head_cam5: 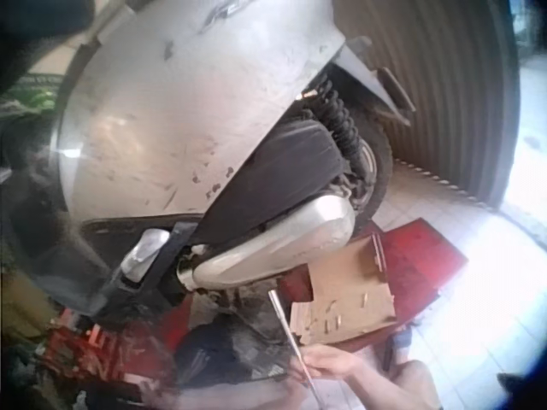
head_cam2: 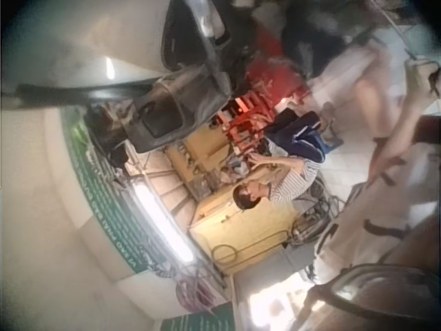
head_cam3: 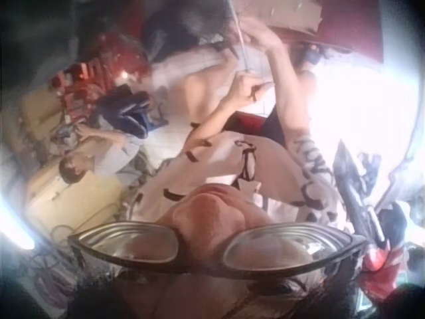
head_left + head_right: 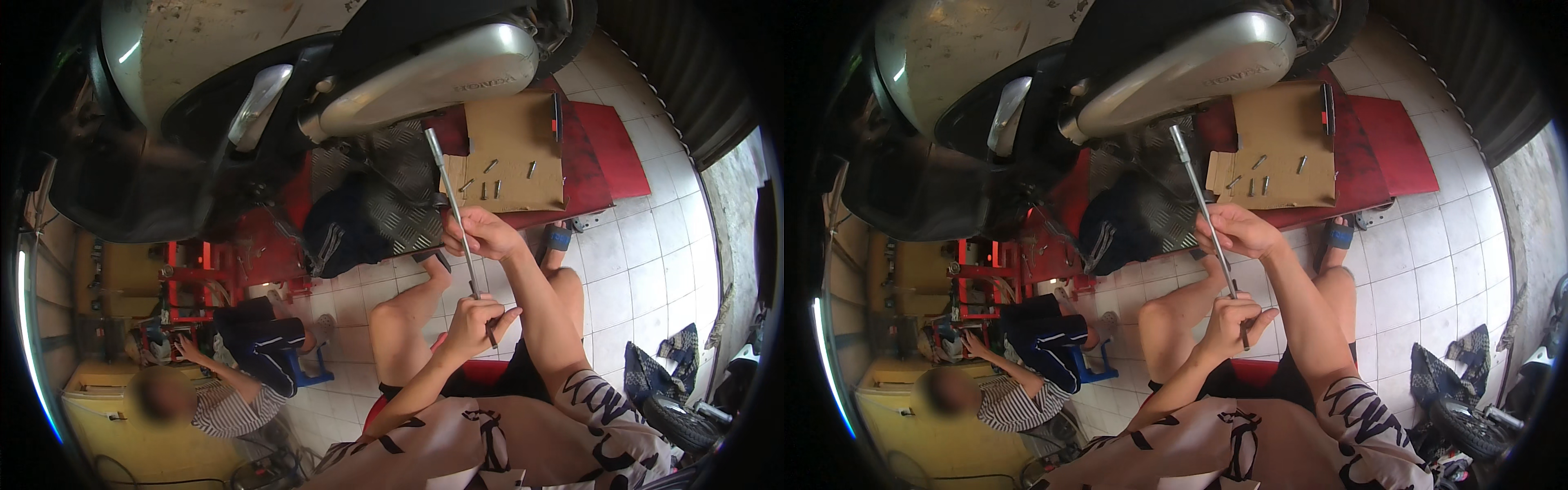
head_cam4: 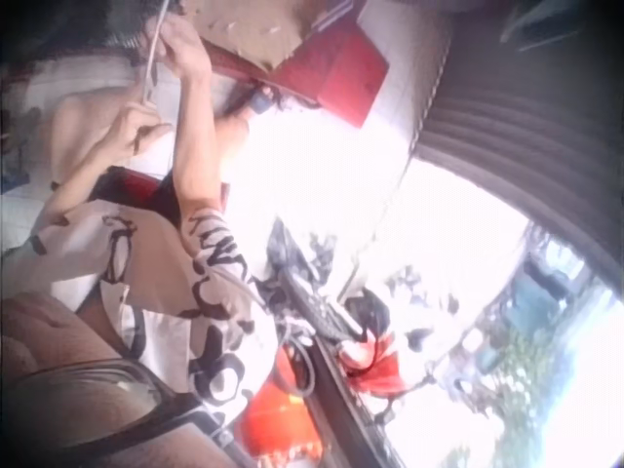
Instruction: The person uses a T-handle wrench to loosen and remove several bolts from the underside of a motorcycle. They place the removed bolts on a piece of cardboard on the floor and continue working on the motorcycle's undercarriage.
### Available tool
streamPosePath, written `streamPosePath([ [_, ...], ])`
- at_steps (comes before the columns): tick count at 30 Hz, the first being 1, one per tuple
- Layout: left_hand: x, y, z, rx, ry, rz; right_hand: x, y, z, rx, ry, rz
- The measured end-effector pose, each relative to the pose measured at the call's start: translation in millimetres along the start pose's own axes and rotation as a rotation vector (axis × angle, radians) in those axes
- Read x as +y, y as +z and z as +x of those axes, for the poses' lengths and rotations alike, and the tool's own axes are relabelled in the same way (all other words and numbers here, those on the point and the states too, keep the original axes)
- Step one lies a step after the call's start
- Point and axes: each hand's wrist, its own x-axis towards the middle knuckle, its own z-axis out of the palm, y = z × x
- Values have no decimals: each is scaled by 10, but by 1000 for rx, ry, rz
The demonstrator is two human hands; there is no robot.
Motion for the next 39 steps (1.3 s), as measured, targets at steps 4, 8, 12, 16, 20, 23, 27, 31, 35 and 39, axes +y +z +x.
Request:
streamPosePath([
  [4,17,-155,6,119,32,194,19,269,256,183,39,-495],
  [8,198,-631,32,206,53,335,-78,592,627,414,-22,-551],
  [12,539,-1047,189,354,62,254,-156,705,1075,448,-62,-543],
  [16,804,-1330,177,403,137,206,-281,895,1360,508,-33,-443],
  [20,857,-1453,290,429,226,255,-425,900,1491,525,-37,-410],
  [23,1021,-1609,337,476,333,342,-507,1051,1580,505,-7,-337],
  [27,1070,-1760,365,420,291,378,-534,1158,1625,465,55,-217],
  [31,947,-1774,499,627,334,172,-497,1239,1652,519,50,-312],
  [35,956,-1707,583,908,289,-237,-456,1316,1611,629,62,-409],
  [39,895,-1697,696,1064,281,-644,-341,1698,1717,682,139,-491],
])
